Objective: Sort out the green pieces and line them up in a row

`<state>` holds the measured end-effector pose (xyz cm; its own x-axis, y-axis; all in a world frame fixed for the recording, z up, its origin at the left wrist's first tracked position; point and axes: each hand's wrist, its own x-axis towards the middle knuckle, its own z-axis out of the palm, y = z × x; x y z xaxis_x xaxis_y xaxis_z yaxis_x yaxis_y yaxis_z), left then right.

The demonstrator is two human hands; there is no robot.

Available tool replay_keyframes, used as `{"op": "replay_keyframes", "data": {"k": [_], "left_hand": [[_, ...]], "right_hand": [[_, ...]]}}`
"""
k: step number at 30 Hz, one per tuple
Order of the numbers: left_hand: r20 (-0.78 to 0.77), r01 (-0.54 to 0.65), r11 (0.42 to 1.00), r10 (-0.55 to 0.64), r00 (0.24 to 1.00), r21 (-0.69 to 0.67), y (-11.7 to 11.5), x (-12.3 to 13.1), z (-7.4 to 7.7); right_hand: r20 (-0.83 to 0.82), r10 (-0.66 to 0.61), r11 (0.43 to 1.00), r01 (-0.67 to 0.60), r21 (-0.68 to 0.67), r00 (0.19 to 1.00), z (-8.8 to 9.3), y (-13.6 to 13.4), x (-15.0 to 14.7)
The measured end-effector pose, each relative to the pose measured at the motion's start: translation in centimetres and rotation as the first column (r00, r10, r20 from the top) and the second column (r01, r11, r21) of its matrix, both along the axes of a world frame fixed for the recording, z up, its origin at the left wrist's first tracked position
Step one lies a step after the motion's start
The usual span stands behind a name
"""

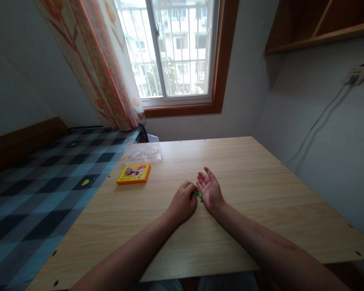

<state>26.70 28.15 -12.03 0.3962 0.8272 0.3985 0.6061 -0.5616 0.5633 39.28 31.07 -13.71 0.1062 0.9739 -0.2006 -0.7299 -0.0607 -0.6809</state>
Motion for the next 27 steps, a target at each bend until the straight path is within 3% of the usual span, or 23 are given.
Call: {"op": "replay_keyframes", "data": {"k": [6,9,13,17,27], "left_hand": [[0.015,-0.037,0.999,0.038,0.999,-0.023,-0.2,-0.2,0.6],[-0.085,-0.039,0.999,0.040,0.996,0.021,-0.5,-0.1,0.4],[-0.249,0.055,0.997,-0.040,0.968,0.051,-0.8,0.2,0.0],[-0.253,0.093,0.995,-0.085,0.964,0.020,-0.5,0.4,-0.1],[-0.275,0.078,0.996,-0.061,0.960,0.050,0.0,0.9,-0.2]], "right_hand": [[-0.045,0.034,0.999,-0.034,-0.008,0.998,0.3,0.2,0.3],[-0.014,-0.036,0.999,0.036,-0.005,0.999,0.5,1.0,1.3],[0.001,-0.158,0.987,0.158,-0.039,0.987,1.1,2.4,3.4],[-0.053,-0.242,0.966,0.235,-0.111,0.969,1.4,3.0,4.3],[-0.036,-0.199,0.977,0.195,-0.086,0.979,0.6,3.0,3.4]]}}
